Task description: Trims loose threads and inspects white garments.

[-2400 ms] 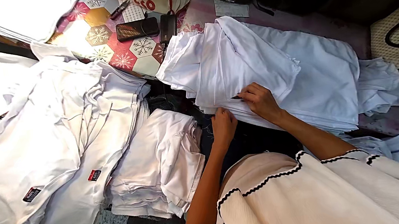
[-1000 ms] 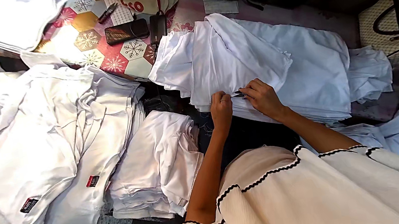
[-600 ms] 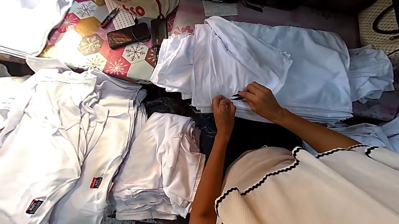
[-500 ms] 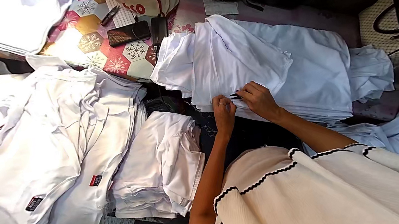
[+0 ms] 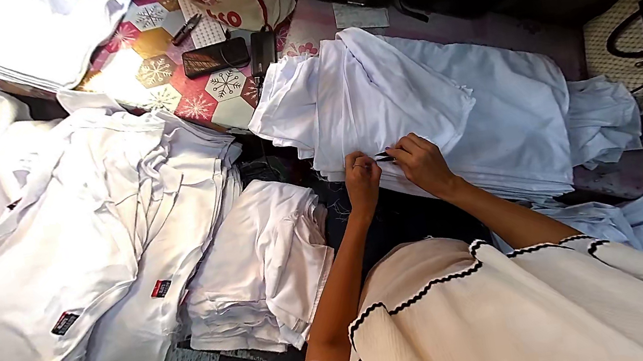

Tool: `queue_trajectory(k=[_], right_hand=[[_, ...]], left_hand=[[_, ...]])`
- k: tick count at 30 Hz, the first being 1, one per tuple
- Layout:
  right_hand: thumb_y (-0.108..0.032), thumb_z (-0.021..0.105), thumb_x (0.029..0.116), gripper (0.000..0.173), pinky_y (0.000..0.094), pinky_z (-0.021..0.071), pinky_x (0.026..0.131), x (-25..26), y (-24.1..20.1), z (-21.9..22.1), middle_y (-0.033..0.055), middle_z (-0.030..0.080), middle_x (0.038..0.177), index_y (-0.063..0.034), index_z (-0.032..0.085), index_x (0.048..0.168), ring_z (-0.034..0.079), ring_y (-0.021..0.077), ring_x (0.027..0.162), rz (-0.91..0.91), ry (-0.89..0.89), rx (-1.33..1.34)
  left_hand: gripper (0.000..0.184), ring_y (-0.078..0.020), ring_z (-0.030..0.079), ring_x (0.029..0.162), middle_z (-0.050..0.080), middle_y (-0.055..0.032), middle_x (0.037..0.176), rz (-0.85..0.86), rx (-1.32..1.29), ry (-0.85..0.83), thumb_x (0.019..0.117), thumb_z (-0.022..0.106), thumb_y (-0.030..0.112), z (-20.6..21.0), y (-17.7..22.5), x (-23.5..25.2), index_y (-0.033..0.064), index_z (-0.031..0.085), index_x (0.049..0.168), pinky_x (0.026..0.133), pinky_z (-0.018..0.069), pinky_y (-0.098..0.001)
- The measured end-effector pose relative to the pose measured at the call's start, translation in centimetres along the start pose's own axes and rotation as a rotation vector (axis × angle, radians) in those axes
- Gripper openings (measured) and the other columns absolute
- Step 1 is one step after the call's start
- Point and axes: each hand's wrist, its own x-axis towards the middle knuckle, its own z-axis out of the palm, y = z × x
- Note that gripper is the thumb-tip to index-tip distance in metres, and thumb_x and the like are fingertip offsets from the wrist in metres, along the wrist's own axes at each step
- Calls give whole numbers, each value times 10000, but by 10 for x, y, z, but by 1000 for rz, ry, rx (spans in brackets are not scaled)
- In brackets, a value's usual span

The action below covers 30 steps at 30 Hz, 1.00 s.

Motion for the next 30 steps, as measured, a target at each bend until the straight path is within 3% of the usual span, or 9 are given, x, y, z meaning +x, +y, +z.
queue_trajectory(k=[5,9,15,20,25,30], right_hand=[[-5,619,935,188,442,561,738,2,-1,6,167,691,919,-14,775,1040,678,338,865,-15,27,-17],[-9,615,943,181,428,560,743,1,2,4,156,695,911,-25,782,1011,679,324,866,8,29,-13],[-17,654,923,151,437,569,750,7,0,4,160,692,903,-19,783,1002,681,329,872,27,25,30],[-25,649,929,171,424,568,771,7,3,3,155,690,914,-27,782,1035,677,321,878,16,28,36],[-25,635,937,191,423,573,793,3,1,5,159,704,943,-20,778,1065,685,324,909,-28,17,65],[-46,642,949,178,411,579,805,8,-8,18,152,709,945,-30,780,1061,691,309,918,-80,36,90]], left_hand=[[68,-235,656,858,623,-200,1058,-30,0,-19,856,700,-6,-2,2,-6,-65,675,875,746,583,-339],[134,-312,684,942,653,-216,1095,-109,177,-119,874,698,78,-22,12,-14,-55,689,859,789,590,-434],[212,-373,664,1086,660,-241,1151,93,324,46,951,691,92,-10,13,-2,-63,720,1093,918,566,-453],[72,-310,695,978,700,-186,1010,347,331,191,915,668,-35,7,-20,6,-54,735,900,860,587,-376],[65,-338,649,1082,655,-226,1091,146,96,78,851,708,-27,-7,-16,-1,-71,692,895,922,562,-405],[57,-293,640,1065,632,-216,1100,57,29,72,843,705,-27,-14,-7,-3,-65,688,883,894,563,-362]])
